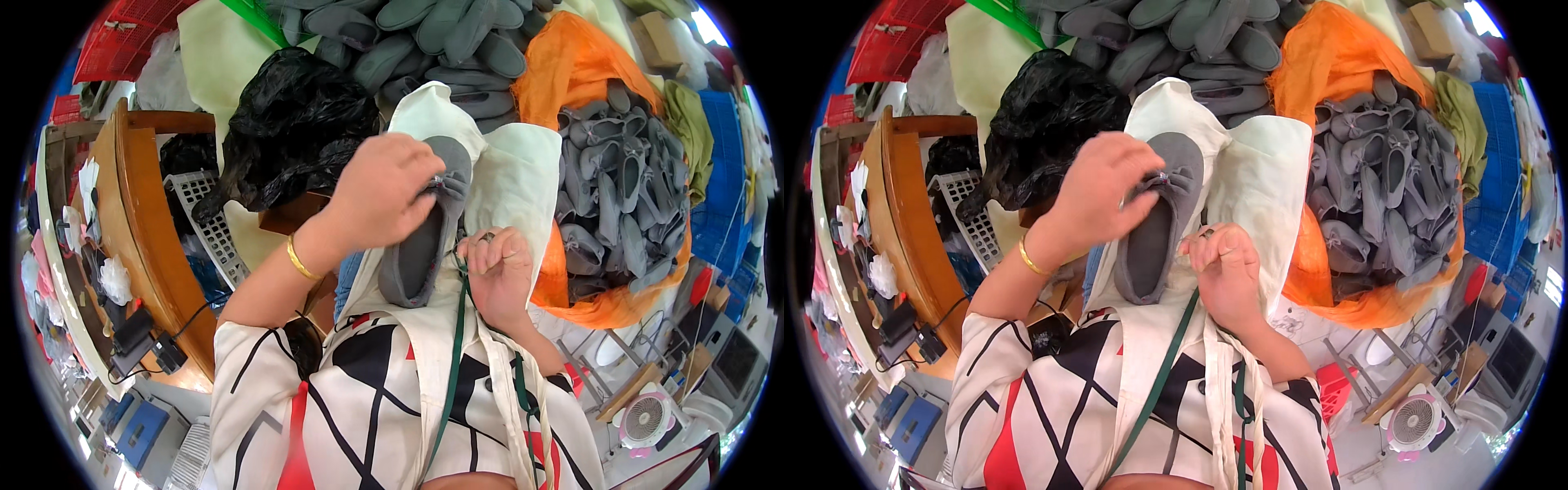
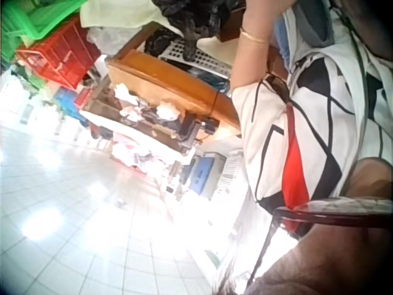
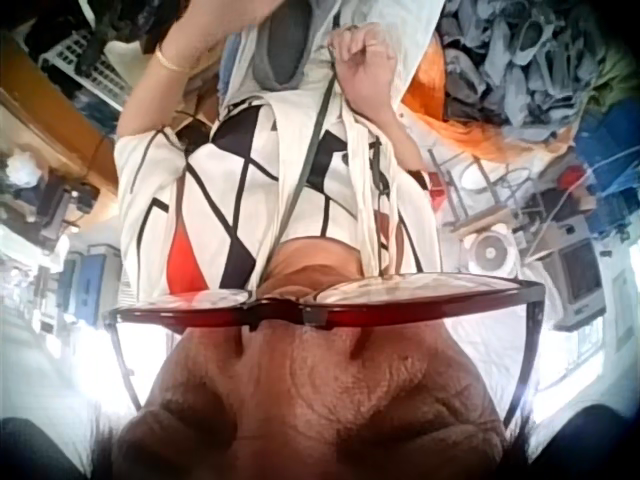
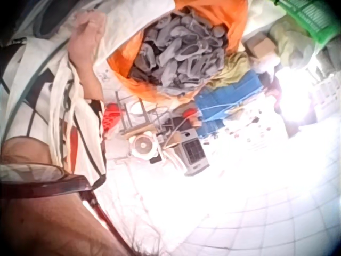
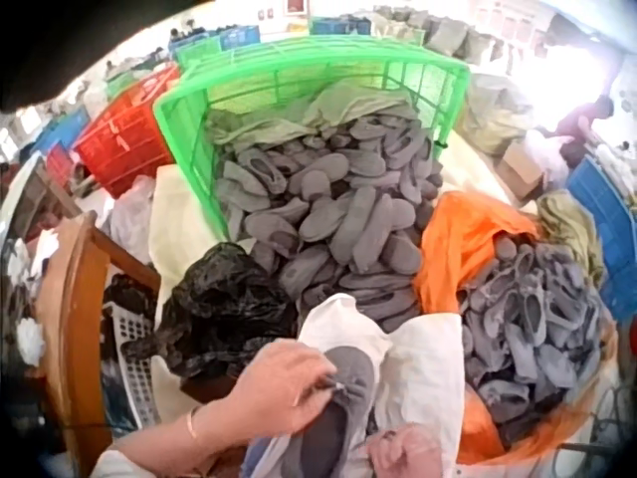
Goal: The person is sewing a grey slipper using a needle and thread. They repeatedly pull the thread through the slipper's fabric to secure it, working on the slipper held in their hands. The person is surrounded by large piles of similar grey slippers in a workshop setting.
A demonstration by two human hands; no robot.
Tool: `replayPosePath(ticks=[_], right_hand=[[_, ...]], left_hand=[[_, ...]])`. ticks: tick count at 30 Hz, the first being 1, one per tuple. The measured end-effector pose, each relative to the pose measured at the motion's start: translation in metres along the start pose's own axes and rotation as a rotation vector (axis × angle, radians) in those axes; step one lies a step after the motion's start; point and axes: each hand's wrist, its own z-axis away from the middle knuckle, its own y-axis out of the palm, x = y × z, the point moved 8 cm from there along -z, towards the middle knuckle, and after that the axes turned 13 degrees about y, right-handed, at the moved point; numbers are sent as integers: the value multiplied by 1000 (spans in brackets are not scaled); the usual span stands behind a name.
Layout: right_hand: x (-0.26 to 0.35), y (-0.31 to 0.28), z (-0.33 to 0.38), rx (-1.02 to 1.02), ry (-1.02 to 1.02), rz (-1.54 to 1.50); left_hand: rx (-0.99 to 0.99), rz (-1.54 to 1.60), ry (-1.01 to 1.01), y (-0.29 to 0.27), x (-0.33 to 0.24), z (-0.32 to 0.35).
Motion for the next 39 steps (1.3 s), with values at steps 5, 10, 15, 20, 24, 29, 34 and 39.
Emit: replayPosePath(ticks=[5,10,15,20,24,29,34,39], right_hand=[[3,12,3,14,-43,91],[15,13,0,40,-117,240],[54,31,-18,74,-139,197],[65,17,-37,100,-143,302],[23,9,-6,151,-9,644],[50,37,50,115,-556,1229],[102,30,101,169,-590,1329],[135,34,127,442,-411,909]], left_hand=[[112,-317,111,40,-5,16],[76,-305,-2,45,9,19],[-56,-322,-128,16,11,2],[21,-454,-274,17,-1,12],[57,-381,-313,33,-6,34],[44,121,-505,34,17,45],[272,-83,-590,35,22,23],[229,-155,-513,41,29,24]])
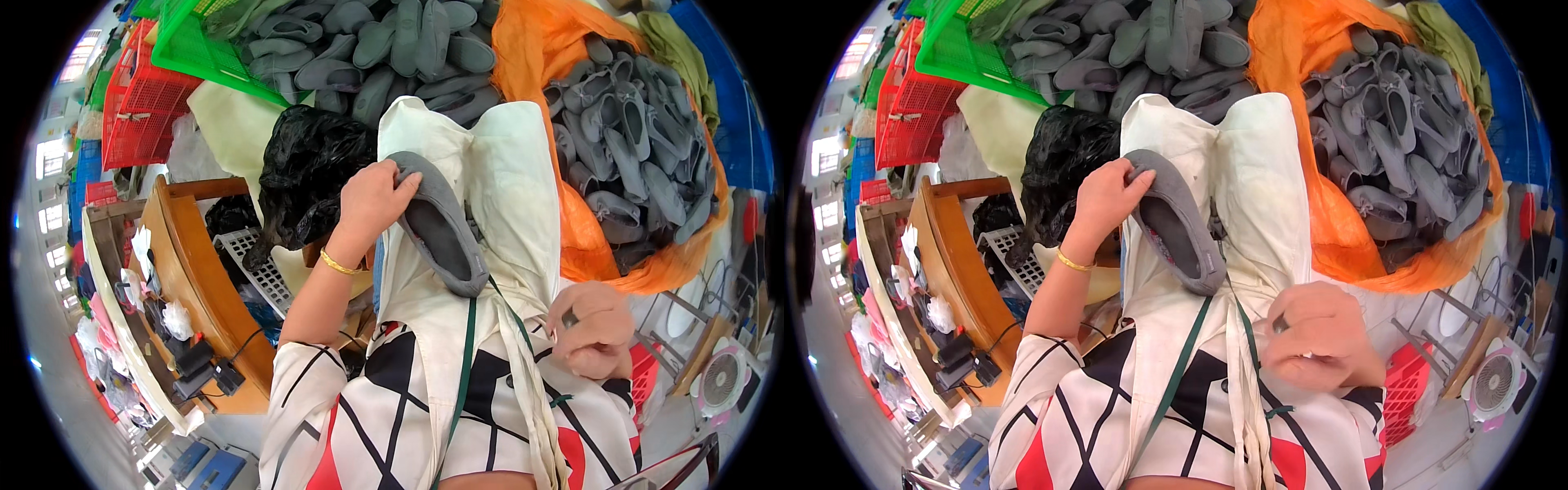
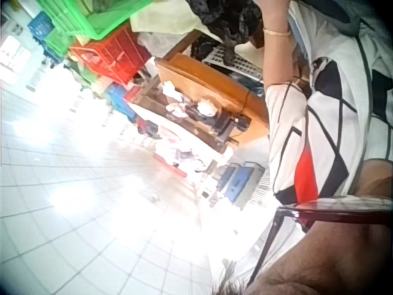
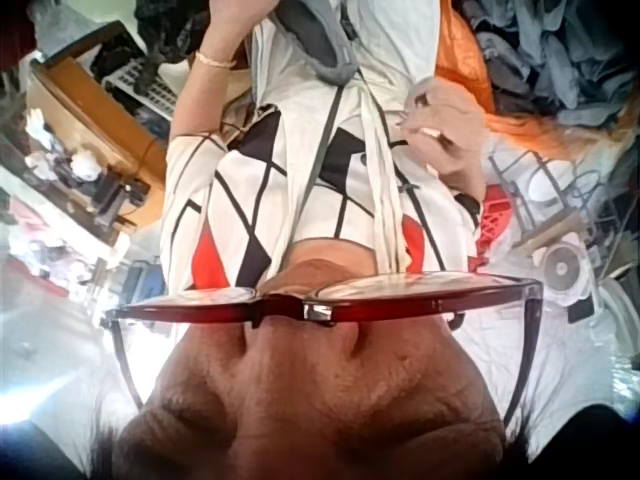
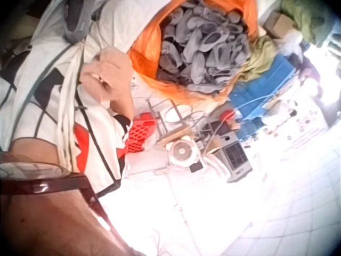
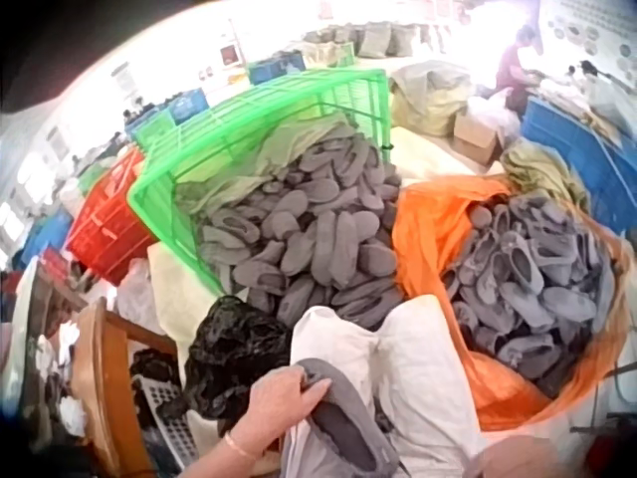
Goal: The person is sewing a grey slipper using a needle and thread. They repeatedly pull the thread through the slipper's fabric to secure it, working on the slipper held in their hands. The person is surrounded by large piles of similar grey slippers in a workshop setting.
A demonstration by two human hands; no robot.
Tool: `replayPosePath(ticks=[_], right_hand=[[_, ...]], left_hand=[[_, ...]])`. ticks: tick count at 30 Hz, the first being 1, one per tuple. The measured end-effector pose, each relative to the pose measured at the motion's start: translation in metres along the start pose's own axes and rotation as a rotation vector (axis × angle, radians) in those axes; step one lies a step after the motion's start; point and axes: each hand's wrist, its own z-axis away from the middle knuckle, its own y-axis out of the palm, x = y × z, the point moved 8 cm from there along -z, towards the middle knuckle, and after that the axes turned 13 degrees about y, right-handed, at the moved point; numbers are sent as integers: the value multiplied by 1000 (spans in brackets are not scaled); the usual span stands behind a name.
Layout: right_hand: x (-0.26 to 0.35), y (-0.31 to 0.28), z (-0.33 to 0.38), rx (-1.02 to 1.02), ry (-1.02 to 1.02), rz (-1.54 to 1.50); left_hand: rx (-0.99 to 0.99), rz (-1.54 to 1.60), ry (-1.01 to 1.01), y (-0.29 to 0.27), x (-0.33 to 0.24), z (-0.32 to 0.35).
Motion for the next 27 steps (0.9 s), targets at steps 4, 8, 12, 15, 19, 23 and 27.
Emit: replayPosePath(ticks=[4,8,12,15,19,23,27], right_hand=[[-43,12,-13,69,445,-187],[-111,30,-52,-170,510,-436],[-164,55,-79,-129,821,-494],[-180,64,-91,-123,815,-397],[-190,66,-101,-149,829,-338],[-198,70,-107,-123,781,-236],[-204,70,-110,-134,740,-141]], left_hand=[[-129,140,59,-6,1,6],[-266,412,46,3,7,15],[-242,508,-40,14,21,19],[-313,301,91,-5,6,16],[-203,731,-272,18,28,22],[-246,944,-382,30,31,30],[-250,994,-382,35,34,31]])
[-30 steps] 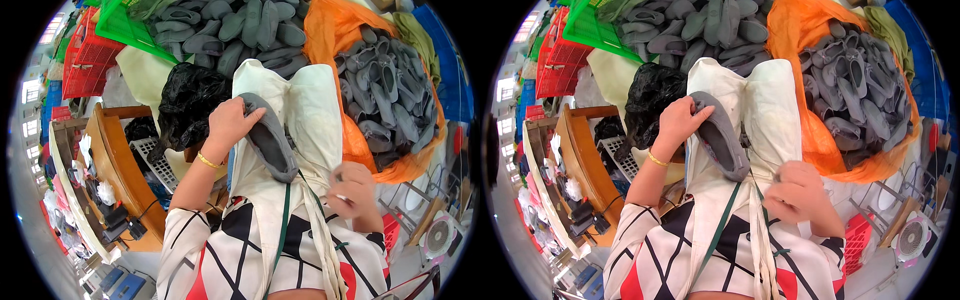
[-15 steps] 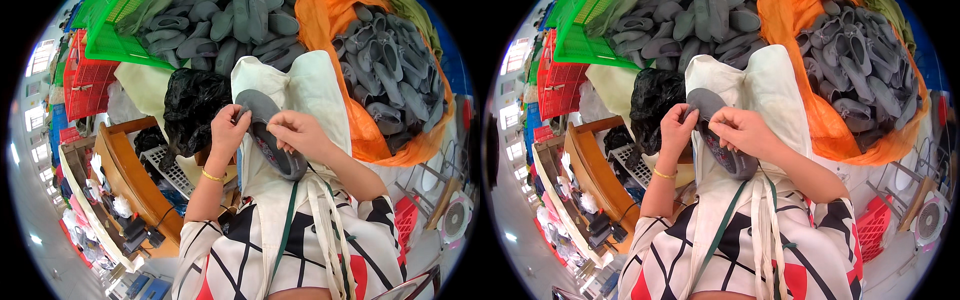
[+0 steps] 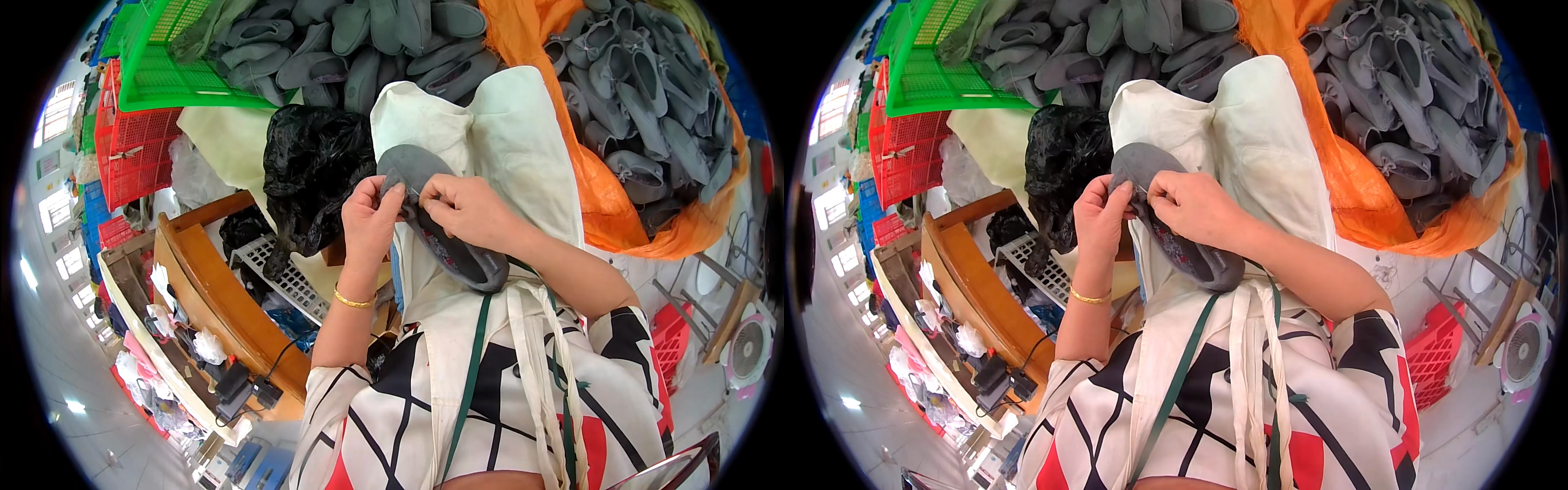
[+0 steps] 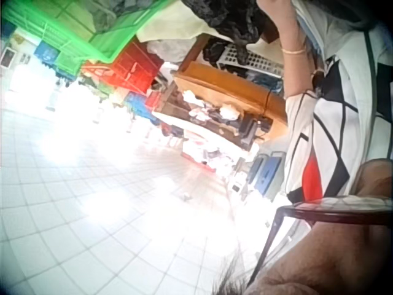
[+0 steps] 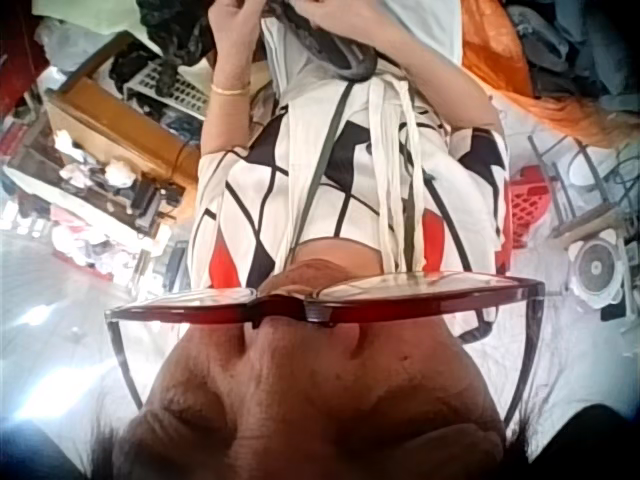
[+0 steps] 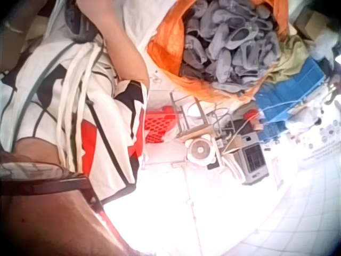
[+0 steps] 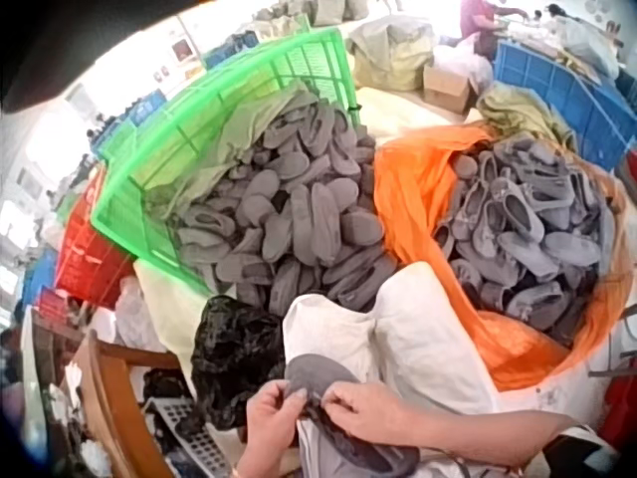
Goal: The person is sewing a grey slipper using a needle and thread. They repeatedly pull the thread through the slipper's fabric to secure it, working on the slipper held in their hands. The person is surrounded by large piles of similar grey slippers in a workshop setting.
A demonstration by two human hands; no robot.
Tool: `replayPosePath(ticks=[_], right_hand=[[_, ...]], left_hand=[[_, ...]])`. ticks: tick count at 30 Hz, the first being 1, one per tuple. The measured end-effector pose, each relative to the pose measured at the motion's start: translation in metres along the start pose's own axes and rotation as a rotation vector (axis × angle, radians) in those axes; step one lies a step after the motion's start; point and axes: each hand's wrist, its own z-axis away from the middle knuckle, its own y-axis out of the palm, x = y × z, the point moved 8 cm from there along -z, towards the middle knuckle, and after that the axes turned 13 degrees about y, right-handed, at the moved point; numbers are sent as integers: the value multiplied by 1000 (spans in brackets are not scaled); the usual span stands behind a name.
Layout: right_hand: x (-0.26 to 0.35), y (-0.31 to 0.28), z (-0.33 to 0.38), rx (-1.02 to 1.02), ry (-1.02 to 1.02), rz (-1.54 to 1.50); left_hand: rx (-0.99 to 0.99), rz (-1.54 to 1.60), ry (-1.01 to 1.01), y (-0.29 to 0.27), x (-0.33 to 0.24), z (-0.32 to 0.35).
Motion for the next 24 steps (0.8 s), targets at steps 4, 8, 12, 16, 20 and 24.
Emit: replayPosePath(ticks=[4,8,12,16,20,24], right_hand=[[4,0,-2,0,3,58],[4,1,-3,12,15,87],[6,1,-6,-21,-30,152],[13,2,-7,-123,-174,315],[15,9,0,-205,-210,558],[13,13,3,-214,-230,637]], left_hand=[[-5,-1,1,-3,4,0],[-10,15,-3,-2,4,1],[-1,41,17,-2,5,1],[9,15,-17,-1,5,1],[42,14,-95,0,4,0],[125,-30,-197,-1,3,-3]])
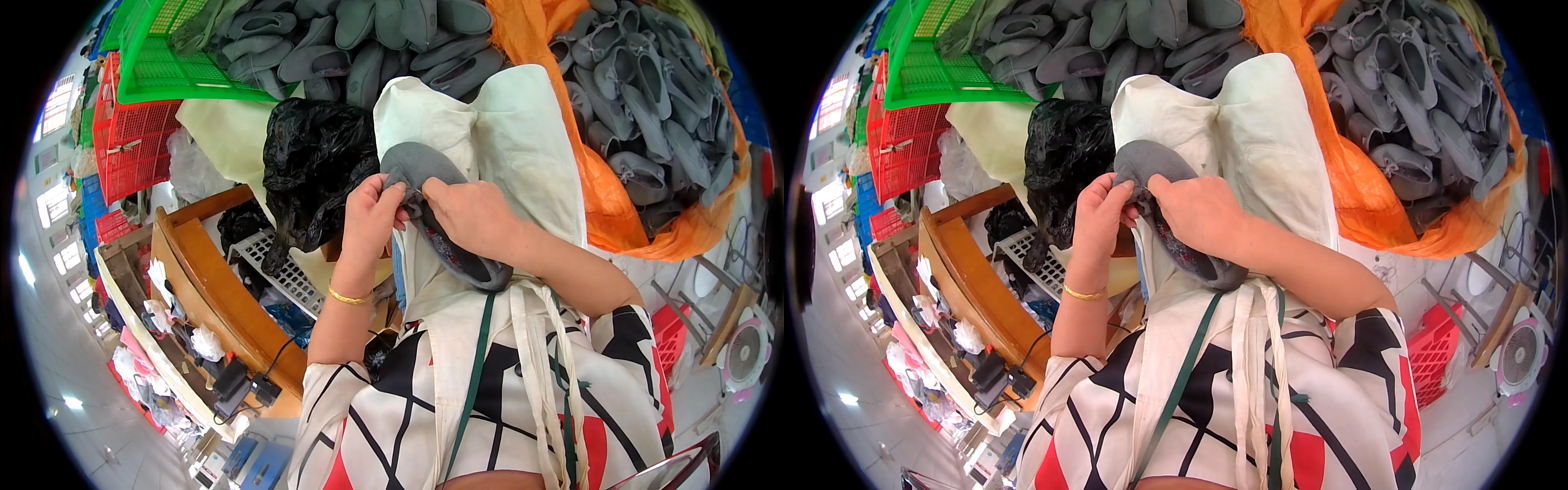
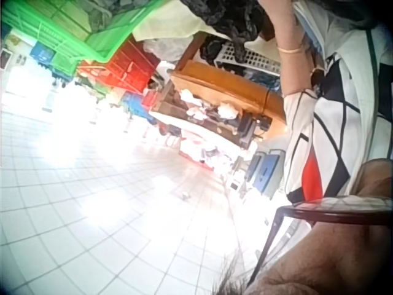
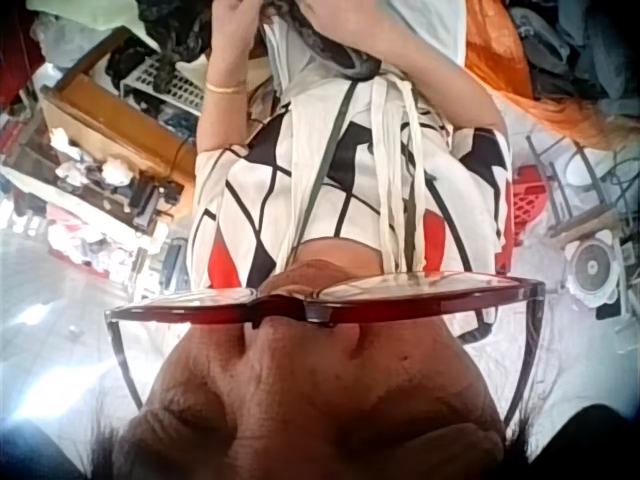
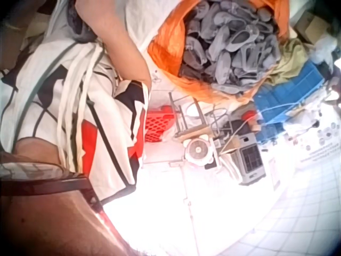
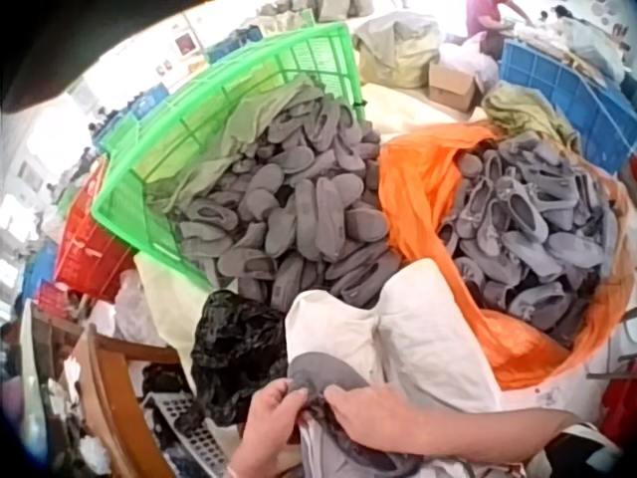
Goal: The person is sewing a grey slipper using a needle and thread. They repeatedly pull the thread through the slipper's fabric to secure it, working on the slipper held in their hands. The person is surrounded by large piles of similar grey slippers in a workshop setting.
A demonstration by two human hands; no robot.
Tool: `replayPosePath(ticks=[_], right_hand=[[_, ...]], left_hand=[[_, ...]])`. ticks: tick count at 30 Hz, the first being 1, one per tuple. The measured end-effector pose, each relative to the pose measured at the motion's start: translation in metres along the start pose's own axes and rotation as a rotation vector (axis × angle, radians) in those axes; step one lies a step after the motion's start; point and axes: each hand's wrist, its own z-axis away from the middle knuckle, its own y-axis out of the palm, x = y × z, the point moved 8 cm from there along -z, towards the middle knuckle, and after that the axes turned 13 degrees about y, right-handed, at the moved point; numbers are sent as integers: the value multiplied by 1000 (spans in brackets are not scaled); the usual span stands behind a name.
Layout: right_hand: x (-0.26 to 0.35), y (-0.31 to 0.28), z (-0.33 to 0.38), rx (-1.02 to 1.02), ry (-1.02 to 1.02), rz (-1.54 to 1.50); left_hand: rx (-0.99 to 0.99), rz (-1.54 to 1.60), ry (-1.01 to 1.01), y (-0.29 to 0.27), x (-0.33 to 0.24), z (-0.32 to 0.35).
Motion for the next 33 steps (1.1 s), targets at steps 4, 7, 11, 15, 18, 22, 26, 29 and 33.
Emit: replayPosePath(ticks=[4,7,11,15,18,22,26,29,33], right_hand=[[4,-3,-1,29,-9,36],[4,-1,-4,32,-20,25],[1,1,-2,-20,-73,12],[2,-4,-2,-7,-97,27],[4,-8,-3,17,-103,66],[5,-8,-4,3,-115,46],[6,-2,1,-35,-140,36],[6,2,2,-81,-160,14],[10,4,6,-148,-183,71]], left_hand=[[25,55,-6,2,0,-1],[33,83,-19,6,-2,-1],[27,105,-39,8,-2,0],[35,119,-34,7,-1,1],[49,107,-29,8,-2,0],[87,114,-67,7,-1,-2],[127,201,-124,6,4,-4],[169,276,-153,6,9,-6],[201,386,-184,6,17,-5]])
